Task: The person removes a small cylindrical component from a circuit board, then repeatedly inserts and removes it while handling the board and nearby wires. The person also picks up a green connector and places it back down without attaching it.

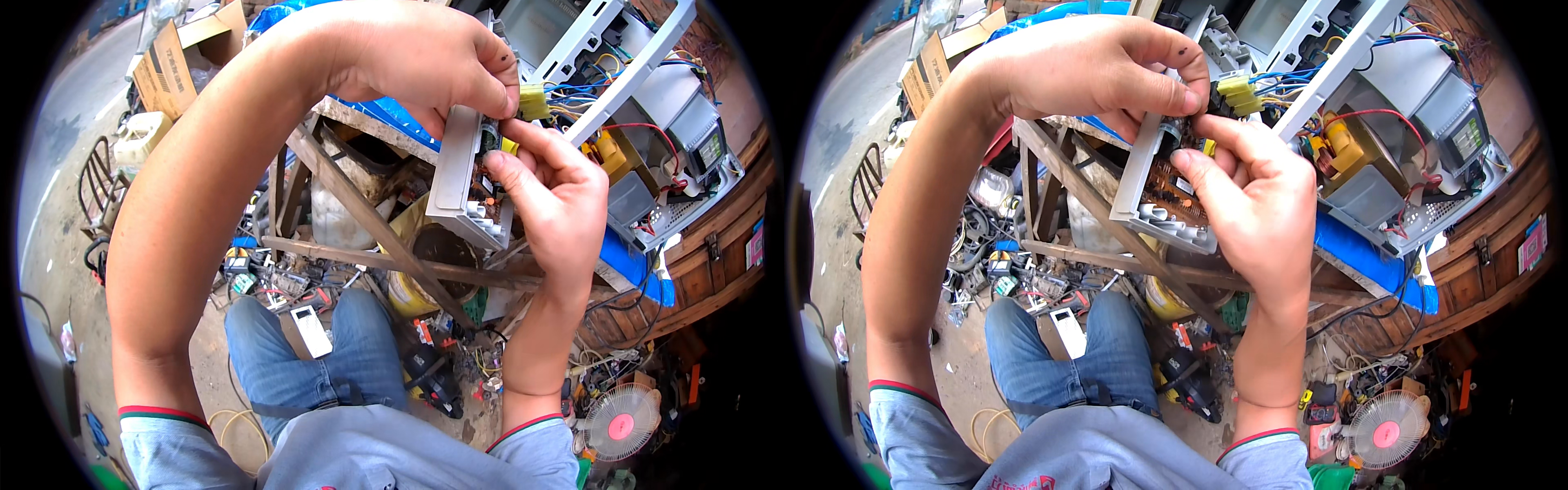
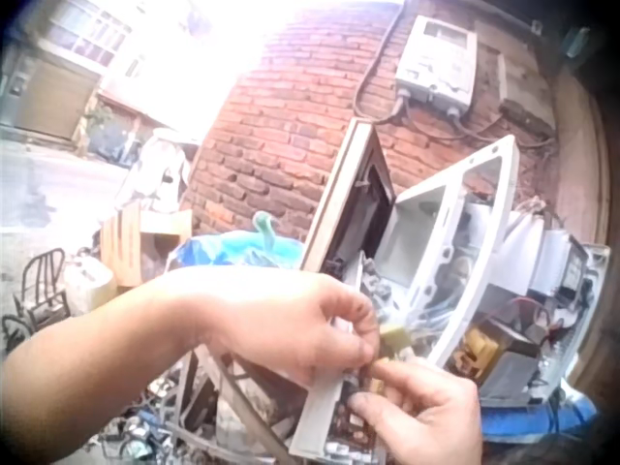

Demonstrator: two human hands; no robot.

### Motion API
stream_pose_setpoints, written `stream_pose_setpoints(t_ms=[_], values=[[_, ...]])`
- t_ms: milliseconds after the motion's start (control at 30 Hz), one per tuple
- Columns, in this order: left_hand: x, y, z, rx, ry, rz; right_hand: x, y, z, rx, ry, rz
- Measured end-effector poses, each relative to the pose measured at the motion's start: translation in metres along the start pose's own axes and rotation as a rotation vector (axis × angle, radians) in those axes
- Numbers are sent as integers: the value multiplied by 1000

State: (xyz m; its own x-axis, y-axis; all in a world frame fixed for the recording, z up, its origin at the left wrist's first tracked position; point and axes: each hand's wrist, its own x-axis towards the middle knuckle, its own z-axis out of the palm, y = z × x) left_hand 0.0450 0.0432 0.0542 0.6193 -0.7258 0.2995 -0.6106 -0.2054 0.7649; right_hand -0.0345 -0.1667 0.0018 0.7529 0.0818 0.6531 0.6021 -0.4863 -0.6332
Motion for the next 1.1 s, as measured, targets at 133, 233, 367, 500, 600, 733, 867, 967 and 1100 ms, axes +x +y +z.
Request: stream_pose_setpoints(t_ms=[133, 233, 367, 500, 600, 733, 867, 967, 1100], values=[[-10, 17, -17, 65, -119, -27, 8, -9, -10, 28, -111, 122], [-20, 25, -25, 72, -174, 1, 8, -18, -15, 112, -145, 195], [-22, 28, -22, 69, -142, 12, 3, -19, -9, 103, -31, 140], [-16, 29, -23, 115, -166, -1, -3, -15, 0, -63, 67, -27], [-16, 22, -23, 55, -183, 64, -3, -10, 3, -156, 94, -183], [-17, 18, -22, 0, -168, 79, 1, -5, 9, -224, 125, -391], [-13, 21, -17, -40, -147, -5, -4, -9, 12, -312, 149, -359], [-7, 25, -10, -12, -90, -96, -4, -10, 15, -291, 151, -343], [-10, 27, -8, -51, -85, -95, -5, -10, 17, -300, 148, -308]])
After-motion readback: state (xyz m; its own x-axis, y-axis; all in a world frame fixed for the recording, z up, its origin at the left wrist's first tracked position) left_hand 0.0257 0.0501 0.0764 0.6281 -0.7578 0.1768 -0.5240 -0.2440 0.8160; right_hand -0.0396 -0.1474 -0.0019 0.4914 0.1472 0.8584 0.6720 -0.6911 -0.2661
